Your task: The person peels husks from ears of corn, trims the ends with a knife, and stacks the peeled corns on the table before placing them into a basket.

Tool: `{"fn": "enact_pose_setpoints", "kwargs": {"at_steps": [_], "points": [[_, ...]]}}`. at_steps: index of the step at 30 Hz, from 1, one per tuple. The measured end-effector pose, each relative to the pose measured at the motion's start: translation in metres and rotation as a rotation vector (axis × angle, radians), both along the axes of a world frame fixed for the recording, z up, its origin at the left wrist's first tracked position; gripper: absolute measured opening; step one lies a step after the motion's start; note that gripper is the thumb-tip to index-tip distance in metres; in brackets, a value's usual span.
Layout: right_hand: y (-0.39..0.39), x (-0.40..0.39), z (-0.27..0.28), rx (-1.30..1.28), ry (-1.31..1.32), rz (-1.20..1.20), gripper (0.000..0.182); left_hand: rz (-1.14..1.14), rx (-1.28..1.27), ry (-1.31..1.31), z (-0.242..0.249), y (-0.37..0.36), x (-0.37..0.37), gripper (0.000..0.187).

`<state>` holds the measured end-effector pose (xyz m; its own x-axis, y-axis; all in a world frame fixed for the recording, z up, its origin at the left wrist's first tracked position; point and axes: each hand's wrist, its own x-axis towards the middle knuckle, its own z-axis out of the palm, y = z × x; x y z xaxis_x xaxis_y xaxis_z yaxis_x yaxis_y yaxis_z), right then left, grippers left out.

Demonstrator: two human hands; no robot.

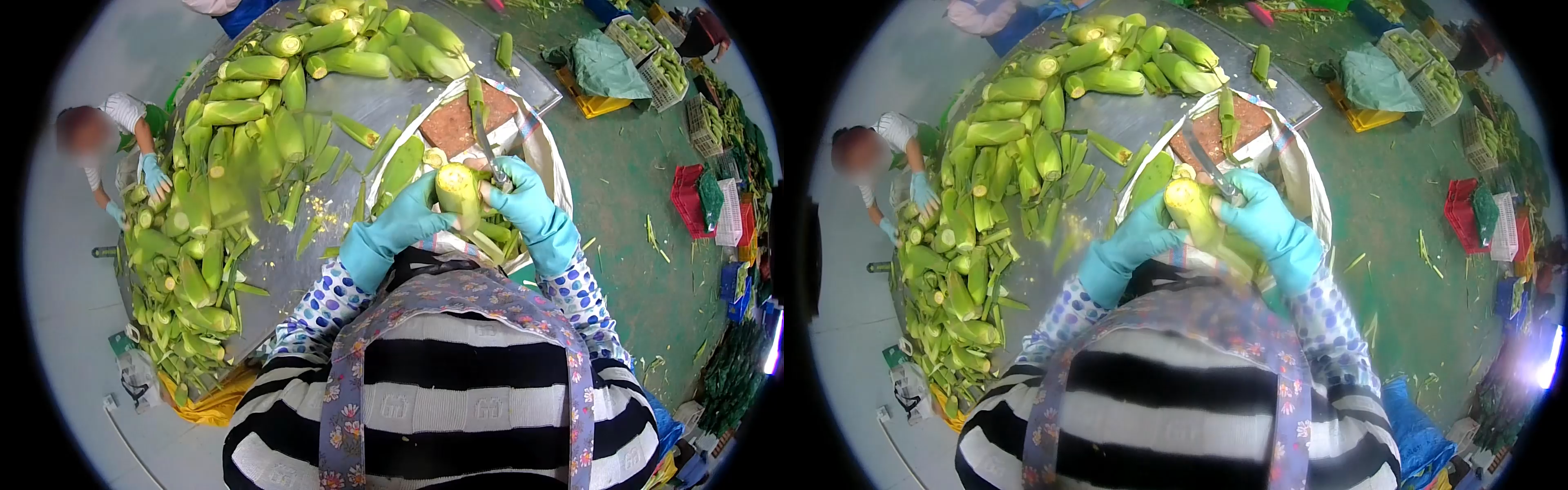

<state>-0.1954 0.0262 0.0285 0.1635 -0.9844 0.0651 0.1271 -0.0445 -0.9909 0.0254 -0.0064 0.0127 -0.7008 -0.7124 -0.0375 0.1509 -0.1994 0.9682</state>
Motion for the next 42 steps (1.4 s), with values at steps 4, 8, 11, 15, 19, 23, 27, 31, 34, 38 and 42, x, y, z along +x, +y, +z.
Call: {"fn": "enact_pose_setpoints", "kwargs": {"at_steps": [4,8,11,15,19,23,27,31,34,38,42], "points": [[0.001,0.001,-0.010,0.182,-0.004,-0.107,0.025,-0.020,0.161,0.139,-0.004,-0.001,-0.001,0.077],[-0.001,0.003,-0.005,0.313,-0.197,-0.251,0.019,0.018,0.119,0.142,-0.013,-0.008,0.001,0.076],[-0.001,0.011,-0.013,0.316,-0.329,-0.240,0.025,0.192,0.066,0.007,-0.002,0.002,-0.013,0.065],[-0.007,-0.037,-0.018,0.341,-0.193,-0.340,0.032,0.216,0.100,0.154,-0.013,-0.014,0.004,0.056],[-0.004,-0.147,-0.085,0.305,-0.543,-0.454,0.019,0.734,0.526,0.508,-0.033,-0.035,0.050,0.057],[0.005,-0.132,-0.087,0.314,0.001,-0.450,0.021,0.707,0.387,0.404,-0.019,-0.037,0.070,0.052],[-0.017,-0.031,-0.041,0.193,-0.012,-0.040,0.062,0.579,0.238,0.321,-0.008,-0.023,0.024,0.050],[-0.014,0.010,-0.055,0.379,-0.063,0.038,0.058,0.620,0.045,0.109,0.011,-0.004,-0.022,0.051],[-0.006,0.009,-0.044,0.356,-0.237,0.156,0.053,0.401,0.618,0.582,-0.013,-0.012,0.005,0.051],[0.003,-0.016,-0.048,0.427,-0.149,0.269,0.046,0.471,0.790,0.618,-0.020,-0.012,0.020,0.054],[0.004,-0.059,-0.022,0.321,-0.104,0.244,0.051,0.540,0.874,0.817,-0.024,-0.024,0.046,0.054]]}}
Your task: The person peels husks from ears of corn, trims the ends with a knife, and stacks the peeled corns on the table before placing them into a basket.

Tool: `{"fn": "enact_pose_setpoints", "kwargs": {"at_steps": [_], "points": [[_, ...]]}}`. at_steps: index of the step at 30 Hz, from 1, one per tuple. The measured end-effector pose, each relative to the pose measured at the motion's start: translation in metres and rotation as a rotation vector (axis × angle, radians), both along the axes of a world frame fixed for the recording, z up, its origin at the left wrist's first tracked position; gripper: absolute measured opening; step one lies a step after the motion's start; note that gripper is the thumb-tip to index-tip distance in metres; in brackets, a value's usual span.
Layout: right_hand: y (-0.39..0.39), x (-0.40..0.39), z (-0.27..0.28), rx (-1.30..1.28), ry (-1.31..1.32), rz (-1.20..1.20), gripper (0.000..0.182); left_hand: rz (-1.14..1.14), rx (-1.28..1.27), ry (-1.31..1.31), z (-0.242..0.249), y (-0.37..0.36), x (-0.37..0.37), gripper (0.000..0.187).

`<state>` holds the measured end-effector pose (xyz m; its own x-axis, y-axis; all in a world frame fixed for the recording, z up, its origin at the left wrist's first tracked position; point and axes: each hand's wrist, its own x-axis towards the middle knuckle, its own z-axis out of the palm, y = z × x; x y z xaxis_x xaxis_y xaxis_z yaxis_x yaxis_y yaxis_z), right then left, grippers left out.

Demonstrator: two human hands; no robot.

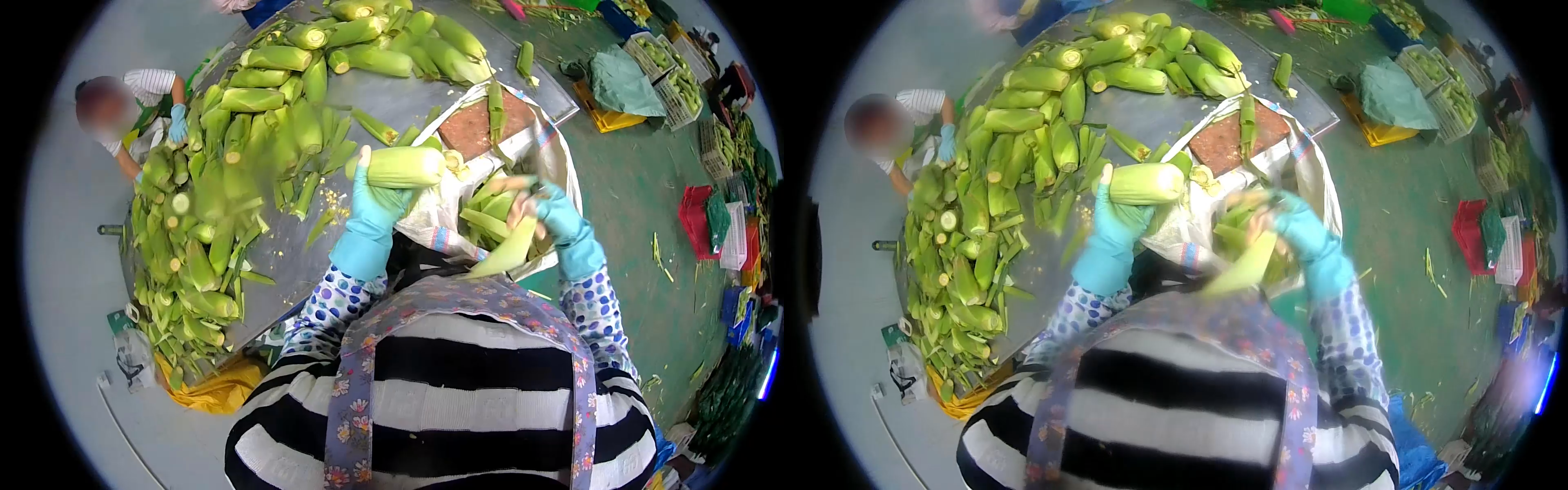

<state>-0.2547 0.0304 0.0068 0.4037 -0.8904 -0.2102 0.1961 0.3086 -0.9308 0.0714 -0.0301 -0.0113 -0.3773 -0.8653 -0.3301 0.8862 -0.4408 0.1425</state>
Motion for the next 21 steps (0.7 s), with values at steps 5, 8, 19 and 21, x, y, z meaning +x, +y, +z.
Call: {"fn": "enact_pose_setpoints", "kwargs": {"at_steps": [5,8,19,21], "points": [[-0.006,0.018,0.008,-0.038,0.528,-0.286,0.064,-0.035,-0.083,-0.132,-0.002,0.009,-0.007,0.055],[-0.001,0.057,-0.015,-0.063,-0.004,-0.247,0.066,0.054,-0.132,-0.255,0.007,0.028,-0.037,0.058],[0.020,0.068,-0.021,0.023,0.112,-0.264,0.051,-1.076,-0.994,-1.026,0.022,0.013,0.012,0.063],[0.020,0.083,0.017,0.175,0.059,-0.223,0.053,-0.962,-0.952,-0.925,0.024,0.026,-0.003,0.052]]}}
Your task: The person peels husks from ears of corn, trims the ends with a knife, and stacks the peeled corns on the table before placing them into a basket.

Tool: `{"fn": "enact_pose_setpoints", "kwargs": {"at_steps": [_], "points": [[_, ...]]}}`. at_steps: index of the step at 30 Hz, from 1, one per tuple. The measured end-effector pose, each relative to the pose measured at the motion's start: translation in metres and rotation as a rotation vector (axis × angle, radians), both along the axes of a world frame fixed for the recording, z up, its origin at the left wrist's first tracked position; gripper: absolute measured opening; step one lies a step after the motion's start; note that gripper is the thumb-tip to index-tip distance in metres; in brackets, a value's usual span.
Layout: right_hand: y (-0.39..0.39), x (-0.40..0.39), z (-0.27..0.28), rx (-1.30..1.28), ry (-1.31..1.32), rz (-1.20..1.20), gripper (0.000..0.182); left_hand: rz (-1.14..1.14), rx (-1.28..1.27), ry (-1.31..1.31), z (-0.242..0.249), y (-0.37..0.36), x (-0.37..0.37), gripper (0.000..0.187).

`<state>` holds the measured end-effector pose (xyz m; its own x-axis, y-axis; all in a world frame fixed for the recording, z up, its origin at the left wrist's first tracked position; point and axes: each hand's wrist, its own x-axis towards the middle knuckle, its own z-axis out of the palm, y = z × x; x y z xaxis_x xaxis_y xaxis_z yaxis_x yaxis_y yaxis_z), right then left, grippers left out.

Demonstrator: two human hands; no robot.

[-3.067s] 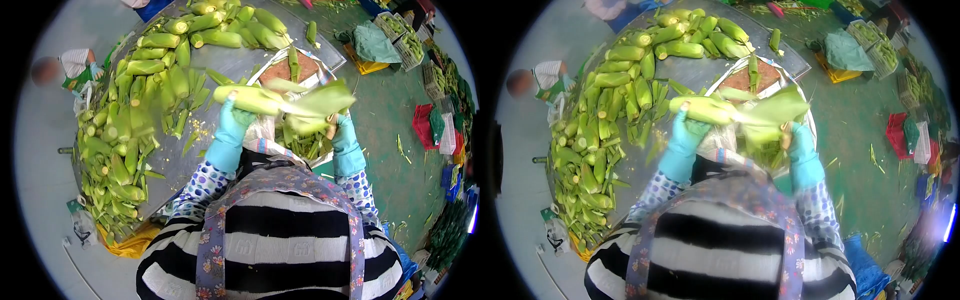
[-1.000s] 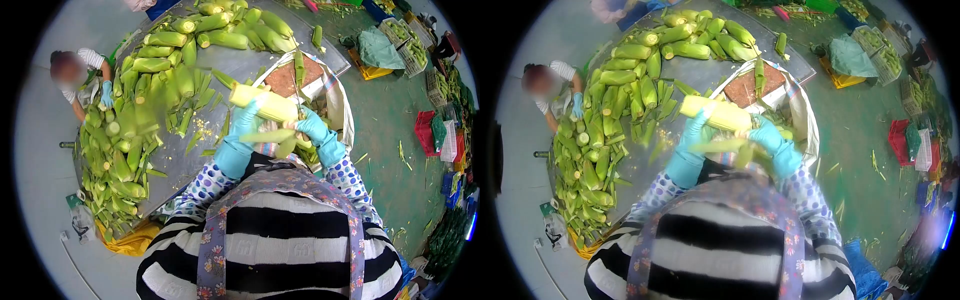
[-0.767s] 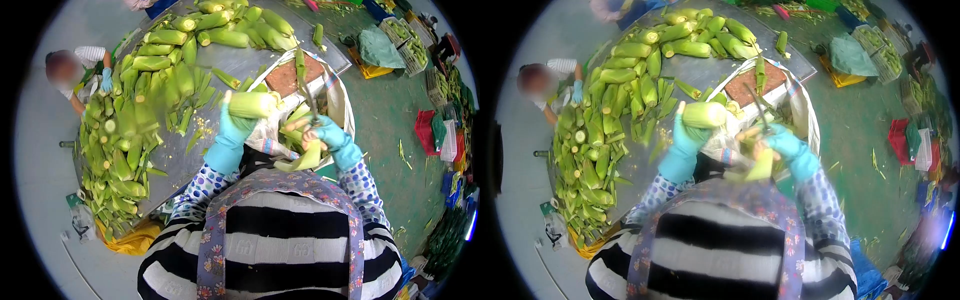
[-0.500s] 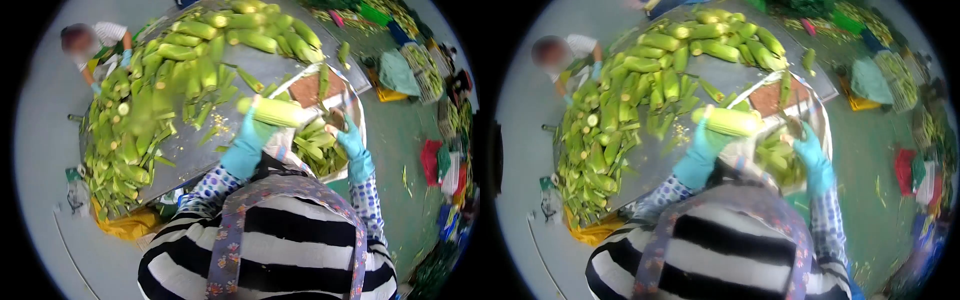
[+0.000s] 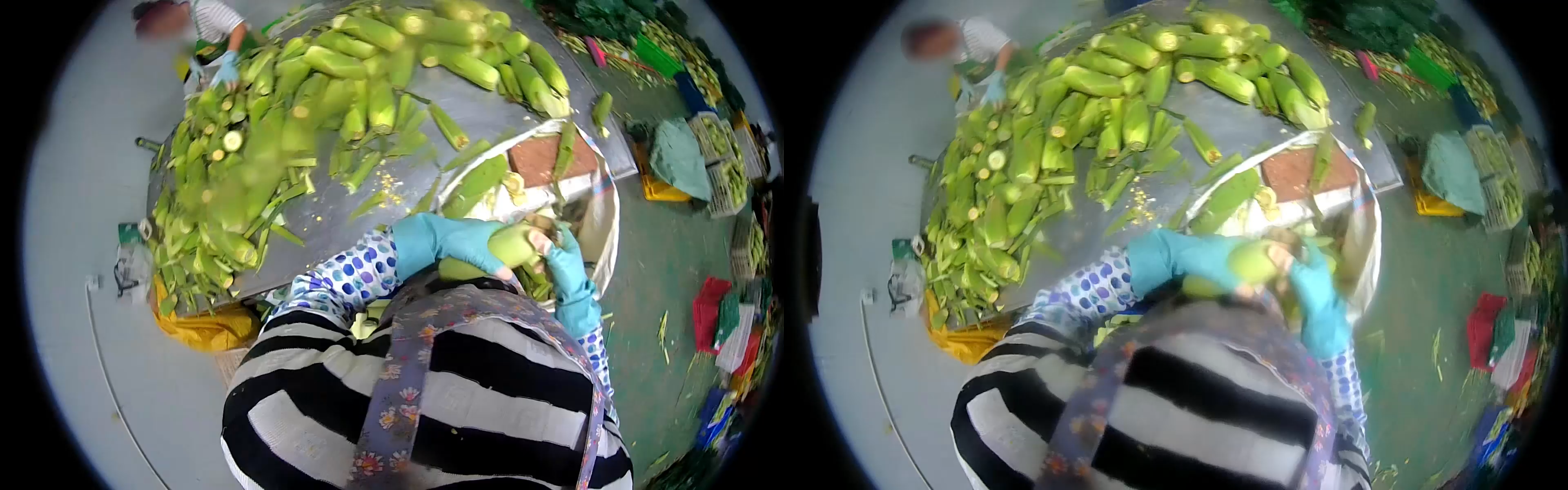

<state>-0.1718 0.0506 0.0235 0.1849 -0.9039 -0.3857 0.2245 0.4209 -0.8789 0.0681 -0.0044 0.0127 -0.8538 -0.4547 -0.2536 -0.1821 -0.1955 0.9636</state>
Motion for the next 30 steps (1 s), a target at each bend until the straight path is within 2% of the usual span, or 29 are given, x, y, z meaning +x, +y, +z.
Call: {"fn": "enact_pose_setpoints", "kwargs": {"at_steps": [3,5,7,8,11,13,15,16,21,24,26,30], "points": [[-0.002,-0.007,0.015,0.017,0.233,-0.045,0.044,0.047,0.129,0.188,-0.002,0.016,-0.038,0.039],[0.000,-0.033,-0.021,-0.263,0.744,-0.055,0.035,0.170,0.121,0.118,-0.014,0.017,-0.037,0.044],[0.008,-0.039,-0.003,-0.355,0.843,0.065,0.035,0.238,0.185,0.076,-0.023,0.016,-0.036,0.059],[0.012,-0.040,0.000,-0.437,0.971,0.155,0.031,0.221,0.195,0.077,-0.027,0.018,-0.035,0.059],[0.020,-0.028,-0.005,-0.569,1.007,0.224,0.023,0.304,0.198,0.111,-0.023,0.022,-0.037,0.053],[0.017,-0.027,-0.012,-0.524,1.051,0.300,0.022,0.304,0.209,0.132,0.006,0.025,-0.044,0.047],[0.017,-0.028,-0.006,-0.435,0.940,0.418,0.025,0.304,0.195,0.119,0.003,0.027,-0.046,0.041],[0.020,-0.028,-0.009,-0.462,0.923,0.399,0.024,0.286,0.183,0.134,0.005,0.028,-0.047,0.039],[0.021,-0.028,-0.005,-0.452,1.004,0.436,0.021,0.269,0.066,0.081,0.005,0.035,-0.053,0.034],[0.023,-0.023,0.005,-0.343,1.022,0.399,0.021,0.287,0.095,0.080,0.005,0.035,-0.052,0.036],[0.024,-0.022,0.010,-0.244,0.968,0.493,0.027,0.207,-0.009,0.036,0.001,0.037,-0.051,0.039],[0.017,-0.022,-0.002,-0.152,1.026,0.475,0.028,0.249,0.006,0.042,-0.002,0.038,-0.057,0.037]]}}
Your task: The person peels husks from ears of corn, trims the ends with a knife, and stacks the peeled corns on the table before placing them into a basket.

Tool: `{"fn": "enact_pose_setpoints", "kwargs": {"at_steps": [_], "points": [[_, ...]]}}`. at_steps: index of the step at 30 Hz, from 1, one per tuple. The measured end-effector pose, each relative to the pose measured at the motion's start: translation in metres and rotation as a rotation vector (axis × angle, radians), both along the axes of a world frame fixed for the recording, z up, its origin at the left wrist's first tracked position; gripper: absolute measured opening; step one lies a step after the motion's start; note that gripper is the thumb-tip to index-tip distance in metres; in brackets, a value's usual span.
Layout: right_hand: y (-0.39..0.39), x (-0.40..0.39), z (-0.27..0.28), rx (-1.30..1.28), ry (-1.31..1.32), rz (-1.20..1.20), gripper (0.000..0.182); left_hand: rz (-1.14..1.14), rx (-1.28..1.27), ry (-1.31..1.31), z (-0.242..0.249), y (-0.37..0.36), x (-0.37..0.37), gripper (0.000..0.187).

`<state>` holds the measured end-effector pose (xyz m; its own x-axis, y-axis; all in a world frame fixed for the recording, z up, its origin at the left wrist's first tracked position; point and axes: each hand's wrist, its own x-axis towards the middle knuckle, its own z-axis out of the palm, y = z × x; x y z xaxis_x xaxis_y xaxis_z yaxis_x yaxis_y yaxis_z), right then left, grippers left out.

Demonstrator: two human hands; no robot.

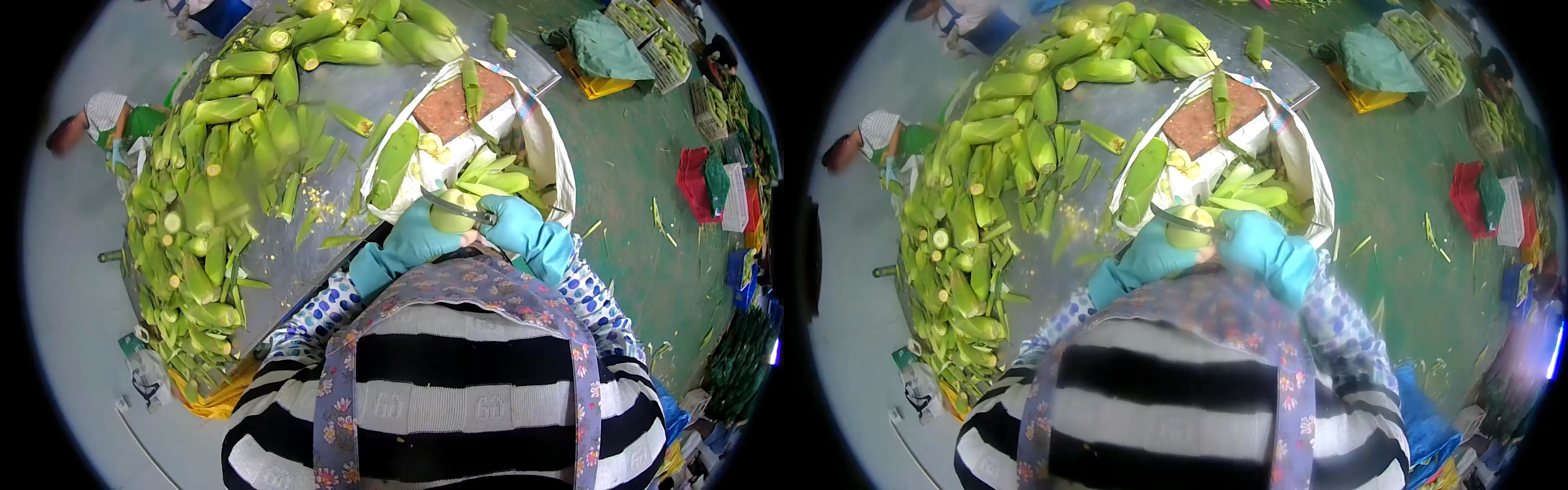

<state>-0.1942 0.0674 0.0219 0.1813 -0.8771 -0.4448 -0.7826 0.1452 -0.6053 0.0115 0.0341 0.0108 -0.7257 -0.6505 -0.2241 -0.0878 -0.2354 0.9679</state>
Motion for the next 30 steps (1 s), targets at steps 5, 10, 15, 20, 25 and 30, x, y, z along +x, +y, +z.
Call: {"fn": "enact_pose_setpoints", "kwargs": {"at_steps": [5,10,15,20,25,30], "points": [[0.005,-0.031,-0.063,-0.104,-0.014,-0.055,0.027,0.089,0.022,-0.022,-0.015,0.008,0.000,0.052],[0.041,-0.164,-0.102,0.136,-0.180,-0.706,0.019,0.299,-0.256,0.007,0.021,0.007,0.022,0.047],[0.020,-0.131,-0.107,0.029,-0.347,-0.474,0.021,0.253,-0.059,0.056,0.002,-0.002,0.032,0.036],[0.032,-0.091,-0.158,0.030,-0.267,-0.322,0.017,0.427,0.228,0.241,-0.043,0.024,0.066,0.031],[0.021,-0.097,-0.164,-0.001,-0.327,-0.151,0.020,0.760,0.453,0.355,-0.070,0.104,0.069,0.052],[-0.016,-0.096,-0.155,0.044,-0.451,-0.106,0.021,1.220,0.621,0.530,-0.101,0.175,0.085,0.041]]}}
